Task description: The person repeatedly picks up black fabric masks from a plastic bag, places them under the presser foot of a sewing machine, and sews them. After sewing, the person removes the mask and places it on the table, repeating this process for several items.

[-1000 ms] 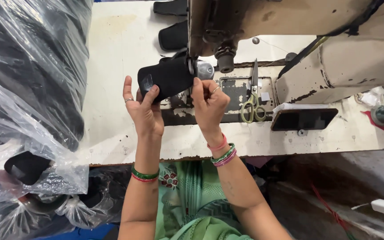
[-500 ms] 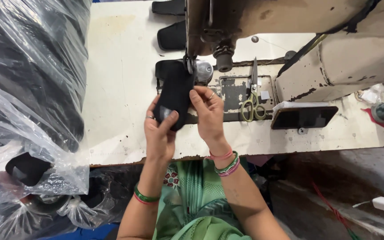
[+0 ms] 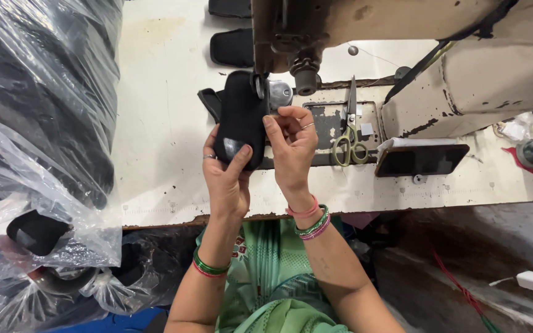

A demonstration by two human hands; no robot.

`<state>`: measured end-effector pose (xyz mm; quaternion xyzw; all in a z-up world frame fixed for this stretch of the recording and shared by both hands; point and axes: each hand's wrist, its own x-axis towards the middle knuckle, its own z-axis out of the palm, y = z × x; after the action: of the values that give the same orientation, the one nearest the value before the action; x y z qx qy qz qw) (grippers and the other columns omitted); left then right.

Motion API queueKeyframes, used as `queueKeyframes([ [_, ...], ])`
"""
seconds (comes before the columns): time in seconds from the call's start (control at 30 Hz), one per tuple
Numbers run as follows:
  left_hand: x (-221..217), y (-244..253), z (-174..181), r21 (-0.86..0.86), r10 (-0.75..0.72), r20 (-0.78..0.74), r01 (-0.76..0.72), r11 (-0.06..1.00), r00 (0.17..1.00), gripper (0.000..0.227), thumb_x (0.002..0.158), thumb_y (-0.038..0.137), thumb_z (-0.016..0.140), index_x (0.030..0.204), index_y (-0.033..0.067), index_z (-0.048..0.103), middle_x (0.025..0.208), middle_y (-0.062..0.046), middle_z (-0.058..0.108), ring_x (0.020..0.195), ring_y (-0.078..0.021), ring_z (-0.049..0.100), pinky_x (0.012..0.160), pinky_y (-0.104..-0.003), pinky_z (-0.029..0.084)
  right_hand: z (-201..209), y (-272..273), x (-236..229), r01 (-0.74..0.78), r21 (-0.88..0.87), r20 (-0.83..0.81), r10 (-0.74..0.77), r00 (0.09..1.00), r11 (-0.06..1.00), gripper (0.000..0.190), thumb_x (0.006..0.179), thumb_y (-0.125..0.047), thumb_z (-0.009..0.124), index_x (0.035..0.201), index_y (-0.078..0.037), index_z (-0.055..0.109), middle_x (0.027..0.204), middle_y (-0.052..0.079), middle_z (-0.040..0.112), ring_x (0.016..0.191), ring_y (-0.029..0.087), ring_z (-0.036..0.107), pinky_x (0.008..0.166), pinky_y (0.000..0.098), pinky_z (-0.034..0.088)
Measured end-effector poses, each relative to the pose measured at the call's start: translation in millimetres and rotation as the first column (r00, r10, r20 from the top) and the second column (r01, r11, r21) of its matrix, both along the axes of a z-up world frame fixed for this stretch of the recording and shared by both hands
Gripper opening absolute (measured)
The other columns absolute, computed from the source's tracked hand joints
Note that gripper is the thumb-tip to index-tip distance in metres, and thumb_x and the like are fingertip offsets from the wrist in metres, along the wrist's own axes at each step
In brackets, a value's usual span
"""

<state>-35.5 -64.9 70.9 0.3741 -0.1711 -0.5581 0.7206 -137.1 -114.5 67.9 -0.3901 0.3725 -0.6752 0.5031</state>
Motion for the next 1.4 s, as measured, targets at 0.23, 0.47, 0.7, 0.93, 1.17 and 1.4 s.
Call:
queueKeyframes([
  [0.23, -2, -13, 12, -0.062, 0.022, -0.017, -0.023, 0.998, 1.000, 0.070, 0.086, -0.005, 0.075, 0.144, 0.0046, 0.037, 0.131, -0.013, 0.058, 0.113, -0.0219, 0.067, 0.091, -0.037, 0.065, 5, 6, -8, -0.014, -0.071, -0.034, 0.012, 0.999, 0.997, 0.021, 0.100, 0.000, 0.070, 0.117, -0.003, 0.057, 0.103, 0.006, 0.070, 0.088, 0.007, 0.066, 0.079, 0.0218, 0.057],
  [0.47, -3, -28, 6, -0.064, 0.046, 0.010, -0.045, 0.997, 0.999, 0.070, 0.088, -0.005, 0.075, 0.146, 0.0048, 0.037, 0.129, -0.014, 0.058, 0.110, -0.0222, 0.066, 0.086, -0.036, 0.063, 17, -2, -86, 0.064, -0.326, -0.226, -0.144, 0.963, 0.943, 0.012, 0.105, 0.007, 0.062, 0.112, -0.001, 0.066, 0.102, 0.009, 0.074, 0.086, 0.011, 0.071, 0.078, 0.0260, 0.063],
  [0.7, 11, -47, 21, -0.116, 0.018, 0.084, -0.008, 0.993, 0.996, 0.078, 0.086, -0.003, 0.079, 0.149, 0.0030, 0.033, 0.134, -0.016, 0.055, 0.113, -0.0203, 0.066, 0.091, -0.034, 0.064, 60, -4, -249, 0.263, -0.764, -0.416, -0.762, 0.495, 0.589, 0.021, 0.109, 0.017, 0.056, 0.127, 0.007, 0.059, 0.134, 0.016, 0.067, 0.114, 0.020, 0.066, 0.091, 0.0277, 0.059],
  [0.93, 31, -57, 30, -0.154, -0.082, 0.344, 0.142, 0.978, 0.935, 0.080, 0.087, -0.003, 0.079, 0.150, 0.0007, 0.030, 0.134, -0.018, 0.056, 0.117, -0.0226, 0.067, 0.098, -0.034, 0.064, -35, -25, -328, 0.318, -0.795, -0.571, -0.814, -0.105, 0.516, 0.063, 0.114, -0.006, 0.065, 0.160, 0.000, 0.022, 0.168, 0.020, 0.025, 0.161, 0.034, 0.023, 0.131, 0.0498, 0.023],
  [1.17, 40, -64, 38, -0.113, -0.086, 0.471, 0.156, 0.981, 0.878, 0.081, 0.092, 0.010, 0.076, 0.153, 0.0020, 0.023, 0.115, -0.020, 0.061, 0.086, -0.0144, 0.071, 0.064, -0.029, 0.063, 31, -3, -296, 0.300, -0.704, -0.627, -0.762, 0.163, 0.644, 0.051, 0.118, -0.014, 0.067, 0.157, -0.003, 0.035, 0.162, 0.016, 0.042, 0.147, 0.037, 0.046, 0.127, 0.0509, 0.034],
  [1.4, 74, 3, 29, 0.183, -0.126, 0.797, -0.038, 0.982, 0.591, 0.051, 0.110, 0.026, 0.055, 0.081, -0.0146, 0.059, 0.144, 0.011, 0.054, 0.046, -0.0098, 0.058, 0.044, -0.026, 0.049, -23, 56, -213, 0.279, -0.651, -0.653, -0.708, 0.269, 0.706, 0.037, 0.116, -0.004, 0.067, 0.148, 0.006, 0.050, 0.148, 0.021, 0.057, 0.132, 0.034, 0.057, 0.115, 0.0403, 0.049],
])
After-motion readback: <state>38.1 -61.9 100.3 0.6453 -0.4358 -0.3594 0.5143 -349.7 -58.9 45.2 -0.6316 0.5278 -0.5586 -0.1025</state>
